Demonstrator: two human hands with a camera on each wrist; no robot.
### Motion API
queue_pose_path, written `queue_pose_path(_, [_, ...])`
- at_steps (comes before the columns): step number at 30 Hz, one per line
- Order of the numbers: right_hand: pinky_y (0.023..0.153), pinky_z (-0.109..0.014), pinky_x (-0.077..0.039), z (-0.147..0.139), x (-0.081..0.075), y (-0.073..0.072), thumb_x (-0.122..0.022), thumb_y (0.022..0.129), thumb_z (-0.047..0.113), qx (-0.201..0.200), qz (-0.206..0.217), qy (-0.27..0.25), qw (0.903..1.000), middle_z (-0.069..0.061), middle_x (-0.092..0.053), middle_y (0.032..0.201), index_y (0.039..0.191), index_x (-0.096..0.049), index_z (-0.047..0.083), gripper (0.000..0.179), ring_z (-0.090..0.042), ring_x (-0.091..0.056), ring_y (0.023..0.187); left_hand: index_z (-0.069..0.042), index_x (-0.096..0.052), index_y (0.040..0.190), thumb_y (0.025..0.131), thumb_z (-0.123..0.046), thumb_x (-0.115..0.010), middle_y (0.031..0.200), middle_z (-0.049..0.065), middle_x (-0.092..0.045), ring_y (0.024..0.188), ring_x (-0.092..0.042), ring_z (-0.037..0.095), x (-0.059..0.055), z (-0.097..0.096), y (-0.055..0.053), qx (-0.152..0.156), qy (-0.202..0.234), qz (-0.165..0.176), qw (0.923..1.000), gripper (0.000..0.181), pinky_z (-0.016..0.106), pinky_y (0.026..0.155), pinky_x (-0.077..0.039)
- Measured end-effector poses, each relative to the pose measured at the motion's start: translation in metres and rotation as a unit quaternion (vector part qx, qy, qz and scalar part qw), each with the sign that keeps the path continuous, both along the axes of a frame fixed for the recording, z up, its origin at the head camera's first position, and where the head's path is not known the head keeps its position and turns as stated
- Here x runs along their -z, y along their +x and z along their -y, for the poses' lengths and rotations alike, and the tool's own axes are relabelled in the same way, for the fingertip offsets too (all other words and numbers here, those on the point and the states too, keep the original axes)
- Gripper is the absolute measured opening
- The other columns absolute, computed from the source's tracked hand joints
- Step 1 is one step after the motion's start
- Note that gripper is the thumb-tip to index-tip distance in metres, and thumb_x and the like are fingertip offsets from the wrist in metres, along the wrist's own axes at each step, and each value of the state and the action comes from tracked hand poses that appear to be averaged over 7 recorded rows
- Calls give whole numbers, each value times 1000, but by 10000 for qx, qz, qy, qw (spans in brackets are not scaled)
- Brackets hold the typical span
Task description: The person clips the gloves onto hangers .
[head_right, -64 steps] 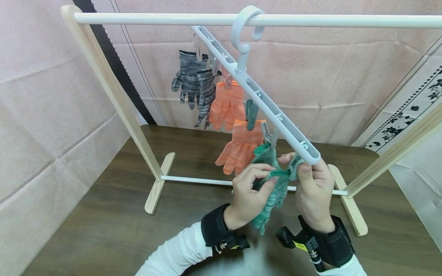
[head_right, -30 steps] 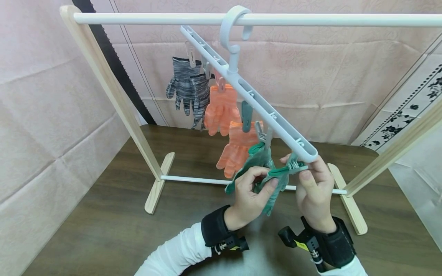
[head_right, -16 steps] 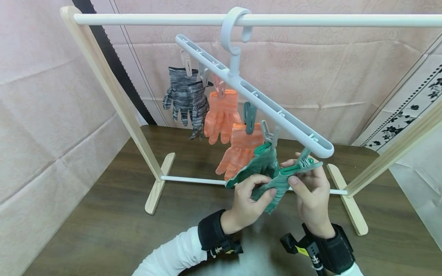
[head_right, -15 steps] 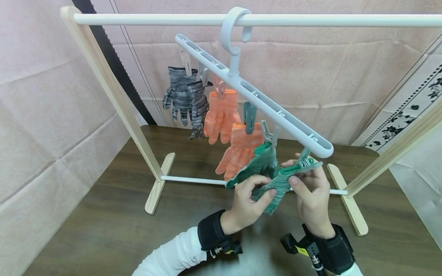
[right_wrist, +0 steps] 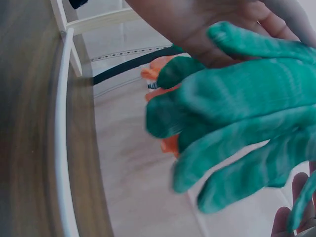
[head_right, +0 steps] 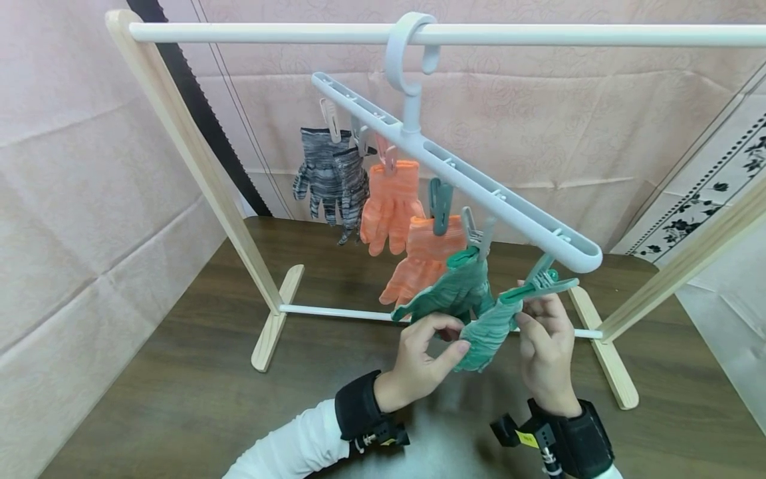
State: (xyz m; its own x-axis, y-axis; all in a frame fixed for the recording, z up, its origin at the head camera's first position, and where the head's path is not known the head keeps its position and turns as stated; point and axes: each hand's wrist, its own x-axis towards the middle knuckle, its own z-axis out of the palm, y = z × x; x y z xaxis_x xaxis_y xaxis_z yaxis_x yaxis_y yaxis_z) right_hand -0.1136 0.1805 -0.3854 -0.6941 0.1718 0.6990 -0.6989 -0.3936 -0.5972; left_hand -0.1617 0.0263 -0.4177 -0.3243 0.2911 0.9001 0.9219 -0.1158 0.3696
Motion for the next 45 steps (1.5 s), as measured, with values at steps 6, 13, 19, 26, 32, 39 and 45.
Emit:
queue_pose_path(6, [90, -29, -42, -2, 11, 7, -17, 83, -17, 150, 231, -98, 9996, -19, -57, 103, 115, -41, -15, 40, -25, -55, 100, -4, -56, 91, 94, -30, -38, 80, 6, -62, 71, -58, 8, 8, 8, -7, 193, -8, 105, 9998, 32, 9, 69, -44])
queue_pose_path(13, [90, -30, -42, -2, 19, 15, -16, 84, -17, 168, 205, -296, 9992, -20, -54, 107, 117, -39, -14, 40, -27, -54, 102, -5, -57, 90, 94, -27, -42, 79, 4, -62, 73, -58, 8, 15, 20, -18, 230, 121, 31, 9997, 26, 10, 71, -44])
queue_pose_path(19, [87, -28, -42, -1, 21, 18, -16, 86, -16, 341, 128, -401, 9985, -21, -54, 112, 121, -37, -15, 41, -27, -53, 104, -5, -57, 88, 92, -21, -46, 77, 4, -59, 71, -57, 9, 19, 36, -32, 187, 262, -30, 9995, 19, 11, 69, -44])
queue_pose_path(26, [81, -25, -39, 2, 25, 20, -23, 87, -15, 1240, 183, -1296, 9836, -20, -55, 110, 123, -39, -15, 39, -24, -51, 99, -4, -58, 87, 90, -15, -49, 77, 5, -59, 69, -55, 10, 18, 59, -50, 84, 484, -186, 9986, 14, 14, 66, -45])
queue_pose_path(32, [87, -30, -36, 8, 20, 21, -27, 84, -18, 2056, -229, -1306, 9696, -22, -54, 112, 120, -39, -18, 38, -27, -48, 106, -4, -59, 85, 88, -12, -52, 76, 6, -59, 68, -53, 11, 17, 70, -64, -127, 662, -314, 9972, 12, 21, 60, -44])
queue_pose_path(39, [92, -26, -29, 35, -2, 29, -59, 77, -1, 4675, -869, 39, 8797, -18, -54, 118, 110, -51, -13, 37, -25, -44, 113, -4, -59, 85, 84, -8, -56, 87, 8, -61, 79, -53, 16, 17, 76, -73, -593, 803, -30, 9950, 5, 25, 66, -43])
queue_pose_path(45, [103, -43, -24, 65, -19, 25, -66, 76, 21, 6193, -2273, 864, 7465, -19, -58, 108, 97, -55, -11, 40, -31, -45, 111, -2, -55, 93, 80, -4, -57, 113, 16, -50, 101, -45, 27, 14, 82, -79, -1248, 985, 370, 9866, 13, 36, 85, -36])
